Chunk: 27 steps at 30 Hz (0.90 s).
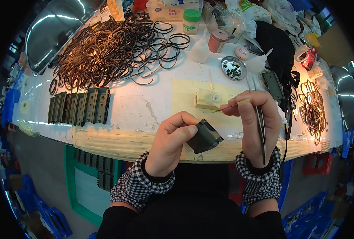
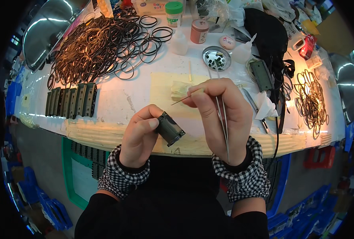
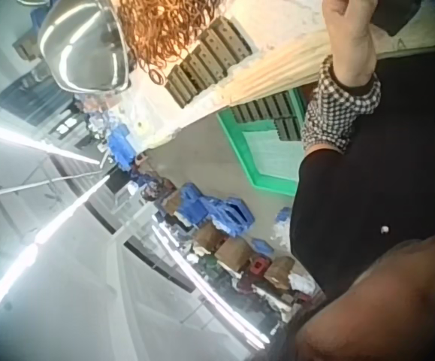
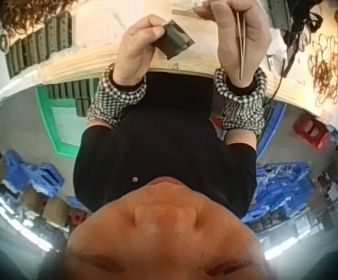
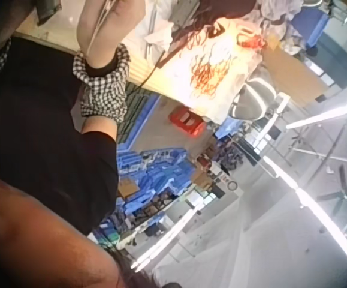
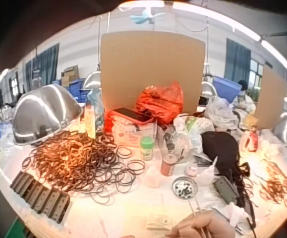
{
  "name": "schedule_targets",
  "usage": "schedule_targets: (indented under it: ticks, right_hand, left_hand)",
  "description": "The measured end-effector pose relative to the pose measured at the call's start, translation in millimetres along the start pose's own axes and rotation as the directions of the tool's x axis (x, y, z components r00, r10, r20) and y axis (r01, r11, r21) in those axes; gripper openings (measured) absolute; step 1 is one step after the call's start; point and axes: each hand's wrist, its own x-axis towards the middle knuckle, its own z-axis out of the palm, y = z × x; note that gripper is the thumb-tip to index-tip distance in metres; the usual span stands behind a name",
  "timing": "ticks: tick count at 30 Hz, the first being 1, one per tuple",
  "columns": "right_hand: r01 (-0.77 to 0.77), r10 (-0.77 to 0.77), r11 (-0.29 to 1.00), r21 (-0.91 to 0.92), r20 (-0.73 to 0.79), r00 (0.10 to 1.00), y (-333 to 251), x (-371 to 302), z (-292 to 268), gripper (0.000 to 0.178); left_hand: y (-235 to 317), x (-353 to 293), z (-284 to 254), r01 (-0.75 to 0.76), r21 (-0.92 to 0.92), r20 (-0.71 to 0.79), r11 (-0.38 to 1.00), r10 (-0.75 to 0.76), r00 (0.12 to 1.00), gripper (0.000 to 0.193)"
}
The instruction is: Assembling small electronic components into a green housing using tweezers.
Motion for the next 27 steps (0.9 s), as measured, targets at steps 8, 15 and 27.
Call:
schedule_targets:
  ticks: [8, 15, 27]
  right_hand:
    - [0.349, -0.355, 0.621, -0.702, 0.145, 0.924, 40, 22, -15, 0.011]
    - [0.373, -0.293, 0.638, -0.674, 0.235, 0.927, 49, 21, -15, 0.014]
    - [0.073, -0.017, 0.947, -0.314, 0.176, 0.984, 13, -2, -4, 0.015]
  left_hand:
    - [-2, 4, 1, -0.208, 0.262, -0.041, 0.942, 0.226, 0.973, 0.012]
    - [1, 4, 1, -0.201, 0.288, -0.033, 0.936, 0.220, 0.975, 0.016]
    - [-5, 2, 14, -0.220, 0.229, -0.045, 0.948, 0.236, 0.971, 0.024]
